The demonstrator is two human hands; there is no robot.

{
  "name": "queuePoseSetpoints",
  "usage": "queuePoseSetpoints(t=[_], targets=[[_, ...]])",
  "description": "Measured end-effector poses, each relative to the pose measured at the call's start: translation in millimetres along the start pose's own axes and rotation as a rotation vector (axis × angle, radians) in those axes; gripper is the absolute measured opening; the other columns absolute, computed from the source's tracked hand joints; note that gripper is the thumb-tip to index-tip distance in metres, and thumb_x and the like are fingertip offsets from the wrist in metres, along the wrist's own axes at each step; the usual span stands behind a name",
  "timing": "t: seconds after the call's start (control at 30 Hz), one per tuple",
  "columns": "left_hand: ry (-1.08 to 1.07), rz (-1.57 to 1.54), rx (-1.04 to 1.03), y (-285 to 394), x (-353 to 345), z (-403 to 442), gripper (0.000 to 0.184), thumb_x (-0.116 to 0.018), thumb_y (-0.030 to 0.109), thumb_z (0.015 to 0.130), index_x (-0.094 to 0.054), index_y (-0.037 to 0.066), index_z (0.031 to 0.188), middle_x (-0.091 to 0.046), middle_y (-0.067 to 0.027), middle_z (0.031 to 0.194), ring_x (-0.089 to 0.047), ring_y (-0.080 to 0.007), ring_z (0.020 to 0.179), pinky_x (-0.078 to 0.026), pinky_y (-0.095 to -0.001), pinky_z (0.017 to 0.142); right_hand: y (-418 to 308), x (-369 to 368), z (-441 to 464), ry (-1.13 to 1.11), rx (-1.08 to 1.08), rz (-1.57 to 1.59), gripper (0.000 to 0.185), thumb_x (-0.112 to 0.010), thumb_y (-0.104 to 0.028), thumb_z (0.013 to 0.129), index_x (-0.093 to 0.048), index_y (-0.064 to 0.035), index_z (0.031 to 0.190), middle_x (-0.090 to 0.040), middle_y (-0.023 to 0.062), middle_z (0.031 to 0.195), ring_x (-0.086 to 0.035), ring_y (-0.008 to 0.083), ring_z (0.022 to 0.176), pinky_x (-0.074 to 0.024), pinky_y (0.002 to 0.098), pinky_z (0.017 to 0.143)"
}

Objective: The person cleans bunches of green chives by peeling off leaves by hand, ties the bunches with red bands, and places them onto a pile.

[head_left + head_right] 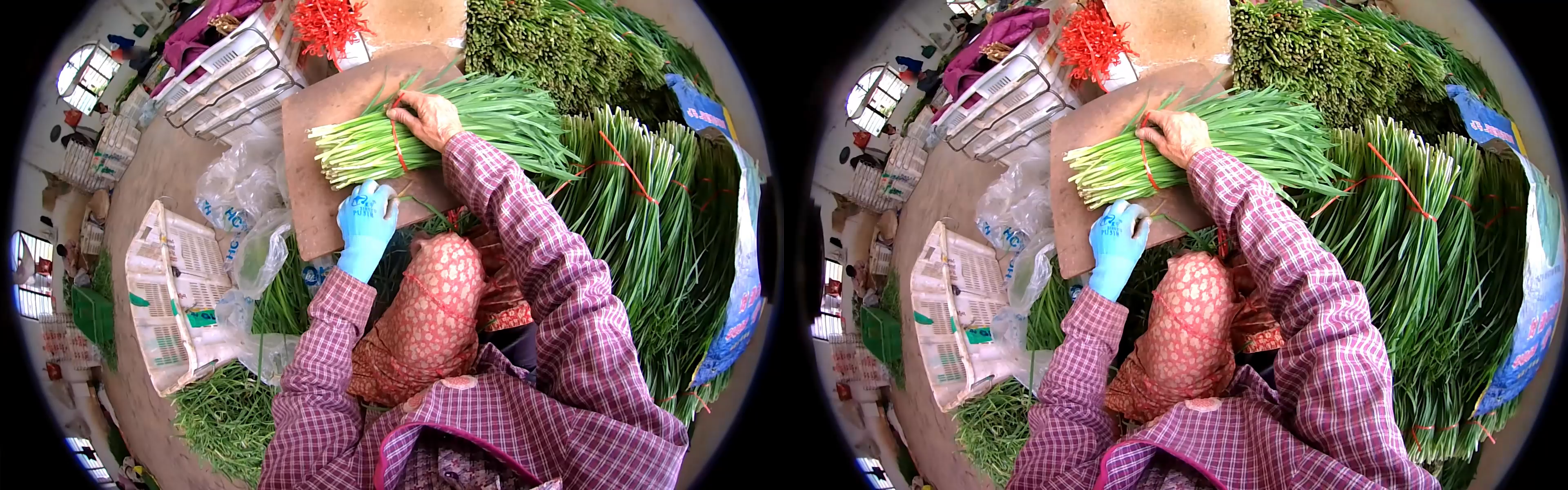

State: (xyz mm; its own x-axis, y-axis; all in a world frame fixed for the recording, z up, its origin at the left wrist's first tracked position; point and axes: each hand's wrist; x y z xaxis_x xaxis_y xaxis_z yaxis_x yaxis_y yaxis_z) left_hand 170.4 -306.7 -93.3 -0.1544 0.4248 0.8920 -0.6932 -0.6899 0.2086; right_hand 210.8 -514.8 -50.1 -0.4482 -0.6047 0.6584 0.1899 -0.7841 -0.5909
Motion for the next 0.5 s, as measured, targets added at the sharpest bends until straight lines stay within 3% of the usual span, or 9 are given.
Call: queuePoseSetpoints(t=[0.1,0.17,0.3,0.37,0.4,0.43,0.5], targets=[[0.013,-0.024,-0.082,-1,9,-14,0.010,-0.067,0.019,0.076,-0.060,0.013,0.076,-0.056,-0.0053,0.079,-0.059,-0.0258,0.076,-0.048,-0.0403,0.063,-1,2,-1,0.000,0.011,0.010,0.026,-0.057,-0.040,0.087,-0.065,-0.0173,0.097,-0.067,0.0123,0.089,-0.063,0.0339,0.085,-0.0482,0.0442,0.074],[-0.144,-0.079,-0.227,-1,27,-37,0.009,-0.065,0.018,0.077,-0.058,0.012,0.078,-0.056,-0.0059,0.077,-0.059,-0.0263,0.074,-0.047,-0.0408,0.063,-2,2,0,-0.002,0.011,0.015,0.026,-0.057,-0.040,0.087,-0.065,-0.0173,0.096,-0.066,0.0122,0.089,-0.063,0.0339,0.085,-0.0480,0.0443,0.074],[-0.793,-0.018,-0.383,-27,63,-95,0.018,-0.062,0.028,0.079,-0.060,0.012,0.088,-0.060,-0.0082,0.079,-0.062,-0.0274,0.076,-0.049,-0.0396,0.064,-3,4,-3,0.002,0.027,0.019,0.026,-0.058,-0.039,0.086,-0.065,-0.0167,0.096,-0.066,0.0120,0.088,-0.062,0.0340,0.085,-0.0475,0.0446,0.074],[-0.999,0.071,-0.249,-36,96,-88,0.027,-0.062,0.034,0.079,-0.062,0.012,0.095,-0.063,-0.0106,0.085,-0.064,-0.0272,0.081,-0.051,-0.0382,0.068,-4,3,-4,0.025,0.045,0.027,0.025,-0.059,-0.038,0.085,-0.066,-0.0158,0.094,-0.066,0.0116,0.088,-0.062,0.0340,0.084,-0.0476,0.0443,0.073],[-0.899,0.128,-0.172,-28,117,-71,0.032,-0.065,0.034,0.079,-0.063,0.012,0.102,-0.064,-0.0117,0.089,-0.064,-0.0274,0.083,-0.052,-0.0372,0.072,-3,3,-6,0.037,0.048,0.034,0.025,-0.060,-0.038,0.085,-0.066,-0.0155,0.094,-0.066,0.0113,0.089,-0.062,0.0339,0.084,-0.0477,0.0442,0.073],[-0.637,-0.017,-0.169,-32,126,-61,0.030,-0.067,0.030,0.078,-0.063,0.010,0.101,-0.063,-0.0108,0.089,-0.063,-0.0263,0.085,-0.052,-0.0368,0.074,-3,3,-7,0.048,0.050,0.040,0.025,-0.060,-0.038,0.084,-0.066,-0.0153,0.093,-0.066,0.0109,0.089,-0.062,0.0339,0.084,-0.0478,0.0440,0.073],[-0.324,-0.148,-0.109,-17,149,-22,0.027,-0.064,0.020,0.083,-0.061,0.008,0.107,-0.063,-0.0108,0.096,-0.063,-0.0243,0.085,-0.051,-0.0350,0.076,-5,1,-12,0.092,0.069,0.041,0.023,-0.063,-0.036,0.083,-0.066,-0.0140,0.091,-0.066,0.0107,0.087,-0.062,0.0338,0.083,-0.0479,0.0438,0.072]])
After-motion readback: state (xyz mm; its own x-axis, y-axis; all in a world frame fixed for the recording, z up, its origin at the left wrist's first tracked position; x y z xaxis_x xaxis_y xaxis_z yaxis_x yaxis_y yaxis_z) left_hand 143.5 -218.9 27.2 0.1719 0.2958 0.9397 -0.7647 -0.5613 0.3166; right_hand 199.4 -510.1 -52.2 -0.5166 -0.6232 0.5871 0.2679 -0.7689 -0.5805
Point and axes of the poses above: each hand's wrist, its own z-axis towards the middle knuckle, its own x-axis out of the back of the hand, y = z × x
